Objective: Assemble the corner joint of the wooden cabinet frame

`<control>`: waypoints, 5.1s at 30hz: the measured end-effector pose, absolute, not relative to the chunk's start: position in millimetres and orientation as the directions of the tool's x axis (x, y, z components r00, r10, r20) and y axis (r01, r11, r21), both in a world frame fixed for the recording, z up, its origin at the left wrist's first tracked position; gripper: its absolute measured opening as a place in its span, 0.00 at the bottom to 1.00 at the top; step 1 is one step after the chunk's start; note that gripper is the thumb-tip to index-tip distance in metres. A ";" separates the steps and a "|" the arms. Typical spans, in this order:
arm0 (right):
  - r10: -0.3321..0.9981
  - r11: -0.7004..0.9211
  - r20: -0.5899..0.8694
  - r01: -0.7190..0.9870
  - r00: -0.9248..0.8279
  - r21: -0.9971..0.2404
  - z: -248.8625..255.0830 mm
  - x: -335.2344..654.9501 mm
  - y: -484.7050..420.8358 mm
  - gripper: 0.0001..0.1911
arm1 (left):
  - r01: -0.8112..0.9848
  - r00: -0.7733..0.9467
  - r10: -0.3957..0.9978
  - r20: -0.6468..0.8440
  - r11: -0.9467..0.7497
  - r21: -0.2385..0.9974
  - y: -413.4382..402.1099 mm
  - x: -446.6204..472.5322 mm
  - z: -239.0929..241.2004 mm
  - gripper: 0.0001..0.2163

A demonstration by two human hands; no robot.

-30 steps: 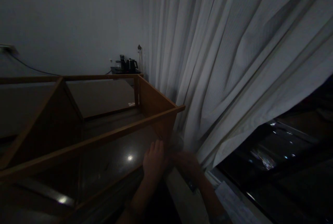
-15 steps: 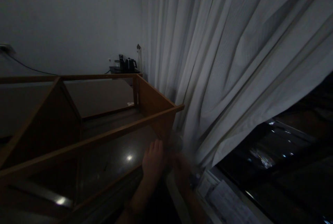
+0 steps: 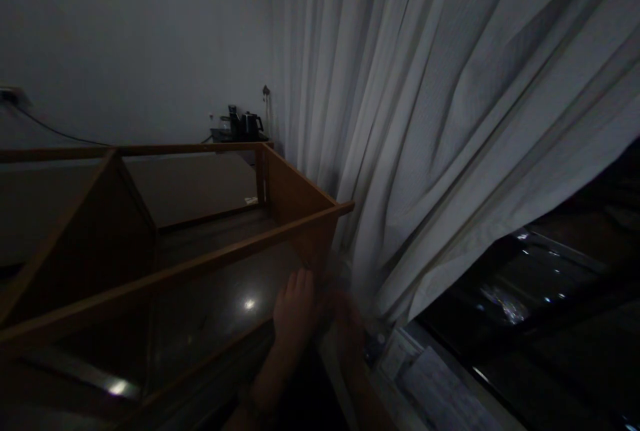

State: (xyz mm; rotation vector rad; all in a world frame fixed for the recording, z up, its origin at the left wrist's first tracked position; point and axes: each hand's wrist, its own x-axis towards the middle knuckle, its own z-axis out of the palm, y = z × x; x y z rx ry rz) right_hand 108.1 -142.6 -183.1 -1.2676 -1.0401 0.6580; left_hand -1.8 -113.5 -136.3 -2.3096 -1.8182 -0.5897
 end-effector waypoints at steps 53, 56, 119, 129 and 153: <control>0.907 0.208 0.267 0.204 0.327 -0.957 -184.4 123.8 -138.9 0.16 | 0.915 0.306 0.889 0.340 -0.373 0.152 -121.9 -2.4 -130.1 0.14; 0.904 0.203 0.271 0.226 0.332 -0.953 -185.0 124.5 -139.0 0.17 | 0.920 0.280 0.899 0.335 -0.352 0.175 -122.3 0.4 -128.1 0.13; 0.770 0.520 0.623 0.703 -0.140 -0.485 -199.3 148.2 -135.1 0.15 | 0.876 0.350 0.842 0.410 -0.449 0.176 -120.7 -4.6 -153.5 0.15; 0.870 0.185 0.327 0.371 0.368 -0.910 -180.8 115.8 -149.7 0.17 | 0.873 0.354 0.834 0.423 -0.457 0.170 -121.2 -4.2 -153.9 0.15; 0.694 0.496 0.672 0.849 -0.260 -0.184 -183.9 164.7 -136.8 0.13 | 0.888 0.337 0.840 0.425 -0.433 0.153 -120.5 -0.7 -150.2 0.16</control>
